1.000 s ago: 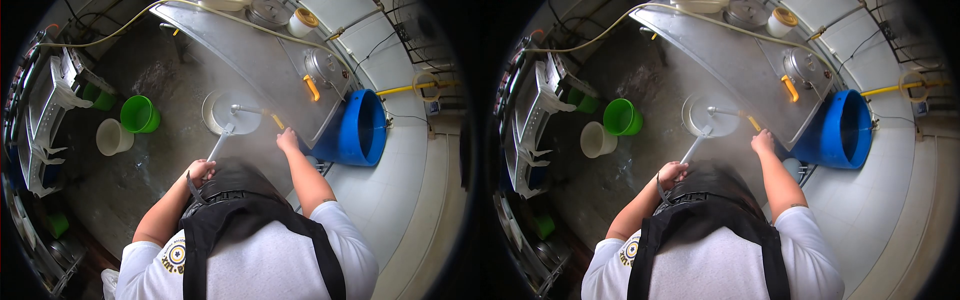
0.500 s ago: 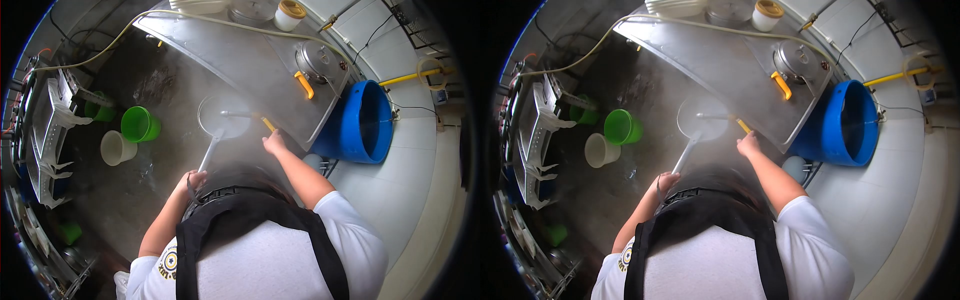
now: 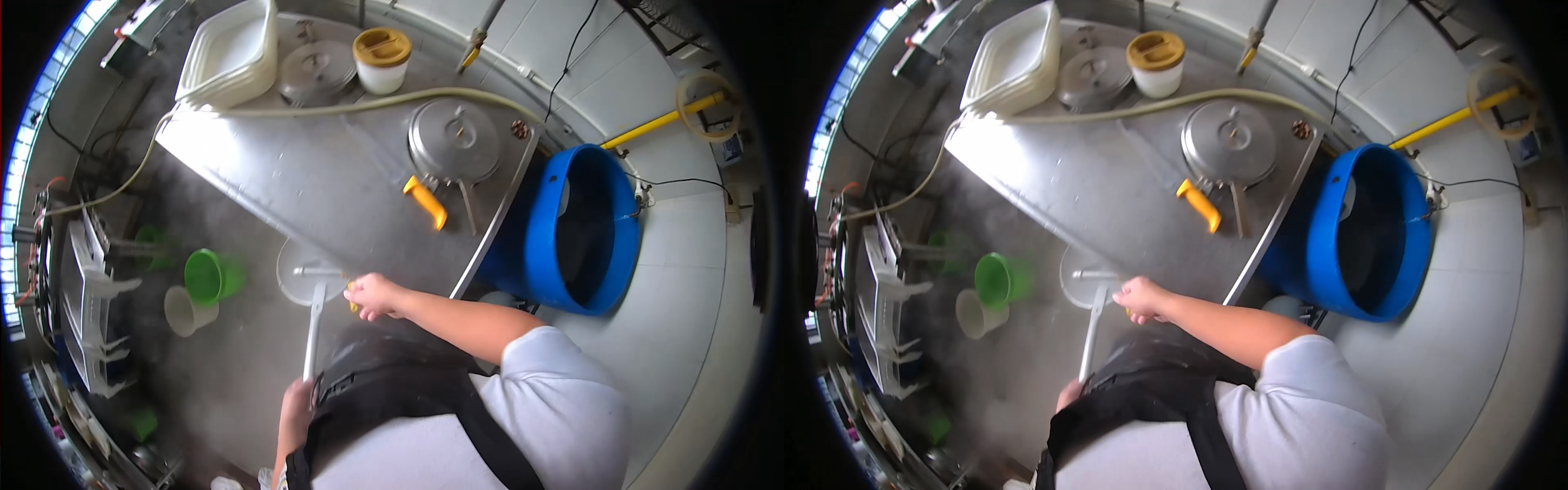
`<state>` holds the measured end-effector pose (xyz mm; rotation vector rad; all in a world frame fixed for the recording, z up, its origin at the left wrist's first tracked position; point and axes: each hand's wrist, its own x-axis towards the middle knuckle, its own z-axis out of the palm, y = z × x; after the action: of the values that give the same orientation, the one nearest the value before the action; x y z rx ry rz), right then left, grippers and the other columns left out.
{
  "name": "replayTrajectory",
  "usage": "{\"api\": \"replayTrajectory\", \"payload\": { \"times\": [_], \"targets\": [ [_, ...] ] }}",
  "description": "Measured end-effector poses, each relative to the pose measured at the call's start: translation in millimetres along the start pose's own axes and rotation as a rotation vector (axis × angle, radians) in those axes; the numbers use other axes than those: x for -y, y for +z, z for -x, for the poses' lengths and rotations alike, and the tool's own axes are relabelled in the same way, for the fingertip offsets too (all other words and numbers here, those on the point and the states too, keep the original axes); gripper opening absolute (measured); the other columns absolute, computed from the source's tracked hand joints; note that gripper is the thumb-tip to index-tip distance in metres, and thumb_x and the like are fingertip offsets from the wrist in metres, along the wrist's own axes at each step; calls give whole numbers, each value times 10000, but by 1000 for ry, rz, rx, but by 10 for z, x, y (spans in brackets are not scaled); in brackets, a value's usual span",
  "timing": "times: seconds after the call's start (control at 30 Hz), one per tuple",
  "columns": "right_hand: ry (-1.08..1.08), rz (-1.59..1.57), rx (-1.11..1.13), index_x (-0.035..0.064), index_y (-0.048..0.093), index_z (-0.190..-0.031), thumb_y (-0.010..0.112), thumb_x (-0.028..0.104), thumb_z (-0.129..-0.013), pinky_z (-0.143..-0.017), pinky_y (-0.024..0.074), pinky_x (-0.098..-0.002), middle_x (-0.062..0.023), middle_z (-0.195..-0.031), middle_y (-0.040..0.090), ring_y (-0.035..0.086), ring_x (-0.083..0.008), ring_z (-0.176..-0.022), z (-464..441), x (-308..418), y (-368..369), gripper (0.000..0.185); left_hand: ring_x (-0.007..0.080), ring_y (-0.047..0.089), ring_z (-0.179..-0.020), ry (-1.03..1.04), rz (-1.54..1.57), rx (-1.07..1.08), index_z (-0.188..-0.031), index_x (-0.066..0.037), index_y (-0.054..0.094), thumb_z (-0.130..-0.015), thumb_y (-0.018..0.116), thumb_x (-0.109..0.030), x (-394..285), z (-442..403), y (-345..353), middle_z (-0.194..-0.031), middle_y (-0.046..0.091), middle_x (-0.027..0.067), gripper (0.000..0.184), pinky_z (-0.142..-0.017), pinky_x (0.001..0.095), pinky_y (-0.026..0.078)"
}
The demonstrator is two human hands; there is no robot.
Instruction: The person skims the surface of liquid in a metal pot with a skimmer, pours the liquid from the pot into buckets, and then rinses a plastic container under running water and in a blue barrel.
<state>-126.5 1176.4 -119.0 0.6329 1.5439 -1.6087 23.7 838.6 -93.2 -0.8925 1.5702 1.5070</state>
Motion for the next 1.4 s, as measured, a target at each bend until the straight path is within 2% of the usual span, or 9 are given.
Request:
{"api": "replayTrajectory", "payload": {
  "times": [0.13, 0.3, 0.47, 0.5, 0.53, 0.63, 0.77, 1.0, 1.4],
  "targets": [
    [-893, -212, -412, 63, 584, -1134, 627, 23, -946, -550, 522, -291, -32, -893, 640, 638, -126, -711, 258, 1411, -1881, 197, 104, 474, -567, -26, 10, -15, -912, -76, 583, -974, 614, -195, -328, 348, 315, -705, 535, -1, 138, -517, 242, 358],
    [-647, -240, -1248, 29, 463, -1435, 633, 152, -901, -701, 510, -431, -112, -1089, 622, 603, -199, -873, -1022, 2385, -4961, 574, 126, 494, -568, -156, 244, -159, -989, -42, 557, -977, 607, -150, -545, 545, 479, -741, 550, 54, 120, -478, 238, 384],
    [-465, -780, -1018, 47, 436, -1459, 580, 51, -878, -1063, 411, -632, -190, -1425, 529, 491, -442, -1349, -1491, 2795, -5065, 599, 131, 503, -564, -194, 211, -252, -1003, -59, 556, -971, 614, -150, -476, 588, 390, -739, 549, 49, 113, -470, 242, 400],
    [-662, -770, -621, 35, 427, -1467, 564, 49, -890, -1090, 396, -630, -178, -1460, 509, 466, -464, -1368, -1497, 2909, -5016, 593, 132, 504, -559, -202, 198, -249, -1007, -63, 556, -968, 616, -153, -429, 618, 344, -739, 549, 47, 115, -465, 244, 405],
    [-832, -744, -211, 24, 417, -1475, 548, 47, -902, -1118, 381, -628, -166, -1494, 489, 442, -485, -1387, -1462, 3015, -4904, 588, 132, 504, -559, -210, 211, -267, -1007, -63, 556, -968, 616, -153, -301, 562, 220, -739, 549, 47, 115, -465, 244, 405],
    [-744, -825, -400, -53, 490, -1329, 488, 70, -946, -1106, 432, -572, -214, -1453, 527, 475, -498, -1352, -1035, 3065, -4300, 403, 129, 492, -537, -126, 230, -306, -1021, -74, 560, -974, 604, -171, 146, 549, -20, -741, 548, 36, 117, -459, 248, 405],
    [-853, -577, -631, 26, 539, -1215, 557, 150, -996, -713, 565, -377, -138, -1154, 666, 692, -271, -887, -712, 2922, -3758, 252, 125, 487, -527, -184, 436, -309, -1036, -83, 565, -986, 588, -178, 237, 474, -100, -743, 550, 30, 110, -458, 255, 389],
    [-1040, 266, -208, 52, 626, -1076, 579, 152, -1051, -793, 497, -252, -11, -921, 652, 587, -84, -819, 993, 1303, -454, 114, 114, 490, -531, -166, 496, -234, -1015, -113, 552, -989, 609, -176, 900, 308, -997, -750, 571, 21, 89, -459, 285, 343],
    [-958, 1010, 4, 35, 688, -1124, 623, 232, -979, -849, 560, -426, -184, -1010, 735, 704, -371, -952, 1204, -546, 3687, 253, 92, 509, -504, -60, 598, -87, -967, -120, 567, -1016, 588, -212, 2528, 761, -3539, -703, 581, -11, 106, -422, 266, 317]
  ]
}}
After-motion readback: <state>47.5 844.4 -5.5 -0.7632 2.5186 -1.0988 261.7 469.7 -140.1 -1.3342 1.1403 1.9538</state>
